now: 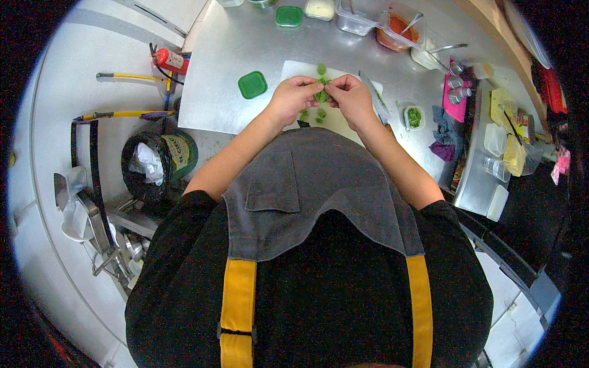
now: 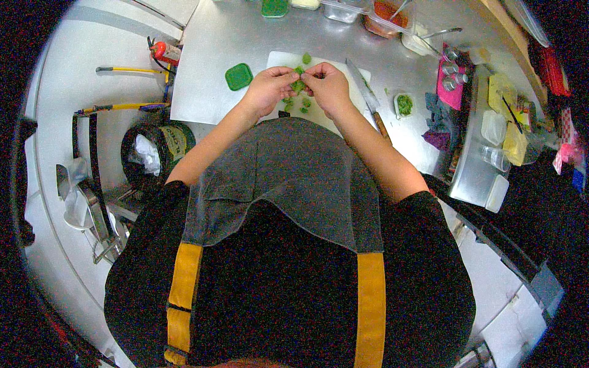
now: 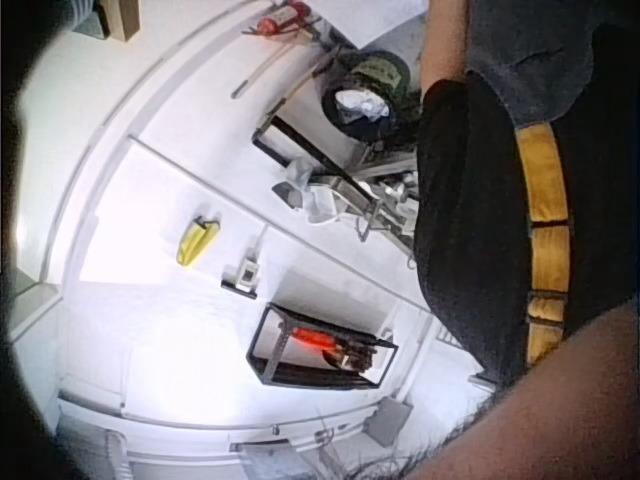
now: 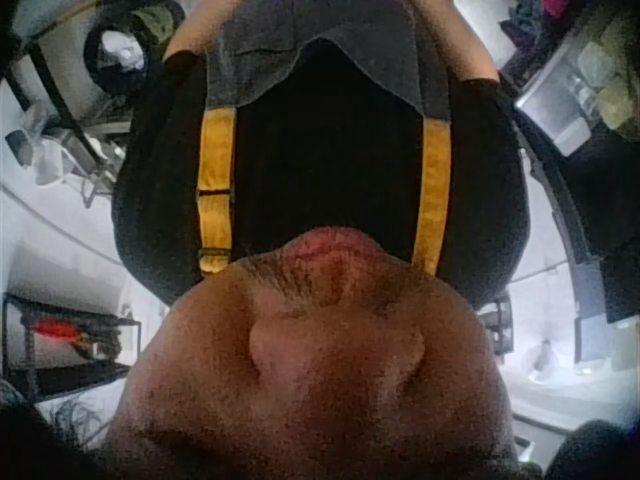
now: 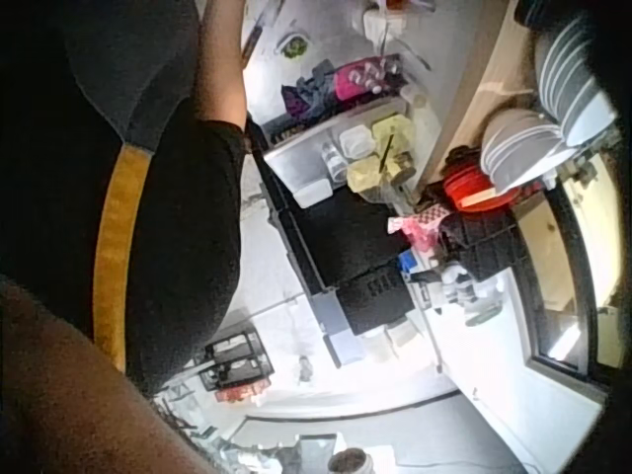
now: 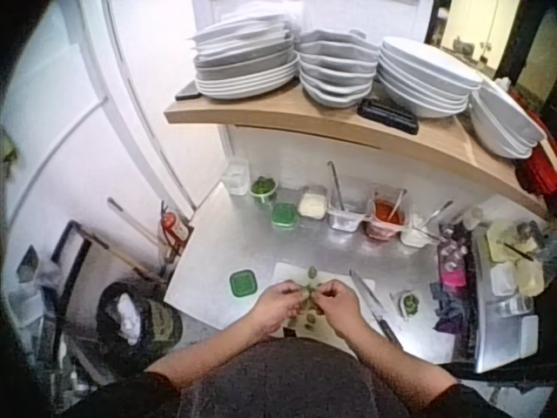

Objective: The person repeatedly chops green leafy vegetables on a white cutting board using a knife. They gather the leaves, slice them into smaller pieces, and transfer some chopped pieces into a small container on the counter.

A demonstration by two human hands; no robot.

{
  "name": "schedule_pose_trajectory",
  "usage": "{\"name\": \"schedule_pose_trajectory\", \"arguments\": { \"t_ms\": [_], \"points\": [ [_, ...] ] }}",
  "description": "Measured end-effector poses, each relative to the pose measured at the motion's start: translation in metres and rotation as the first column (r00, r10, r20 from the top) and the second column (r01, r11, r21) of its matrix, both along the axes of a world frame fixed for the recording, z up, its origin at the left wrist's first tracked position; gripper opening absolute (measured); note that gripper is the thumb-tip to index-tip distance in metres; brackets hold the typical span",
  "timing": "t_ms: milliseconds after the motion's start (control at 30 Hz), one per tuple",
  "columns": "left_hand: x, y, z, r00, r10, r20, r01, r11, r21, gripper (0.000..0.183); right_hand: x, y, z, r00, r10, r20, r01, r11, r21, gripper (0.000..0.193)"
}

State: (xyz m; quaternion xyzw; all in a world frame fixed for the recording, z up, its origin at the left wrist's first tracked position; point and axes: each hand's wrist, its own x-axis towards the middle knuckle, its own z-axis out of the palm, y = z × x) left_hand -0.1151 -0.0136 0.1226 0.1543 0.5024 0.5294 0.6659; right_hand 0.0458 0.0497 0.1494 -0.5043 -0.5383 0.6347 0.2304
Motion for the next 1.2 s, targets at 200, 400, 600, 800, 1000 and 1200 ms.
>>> {"name": "schedule_pose_trajectory", "arguments": {
  "t_ms": [200,400,600,800,1000,1200],
  "points": [
    [-0.001,-0.001,-0.003,0.99,0.014,-0.141,-0.018,0.999,-0.03,0.018,0.003,0.001,-0.003,0.999,0.01,0.045,-0.013,0.998,0.069,0.014],
    [0.002,-0.002,0.003,0.963,-0.107,-0.246,0.093,0.993,-0.068,0.013,0.006,0.007,-0.008,0.967,0.158,0.199,-0.22,0.912,0.346,0.015],
    [0.0,-0.006,0.007,0.994,-0.102,0.039,0.103,0.994,-0.042,0.019,0.007,0.005,-0.01,0.98,0.167,0.106,-0.184,0.967,0.177,0.013],
    [0.003,-0.007,0.003,0.975,-0.165,-0.148,0.162,0.986,-0.037,0.019,0.008,0.003,-0.013,0.976,0.162,0.143,-0.189,0.961,0.202,0.015],
    [0.001,-0.007,-0.001,0.979,-0.087,-0.182,0.076,0.995,-0.07,0.023,0.009,0.004,-0.011,0.994,-0.009,0.113,-0.01,0.986,0.166,0.018],
    [0.0,-0.007,-0.007,0.974,-0.037,-0.224,0.019,0.996,-0.084,0.023,0.008,0.0,0.005,0.993,-0.064,-0.096,0.047,0.985,-0.164,0.017]
  ]
}}
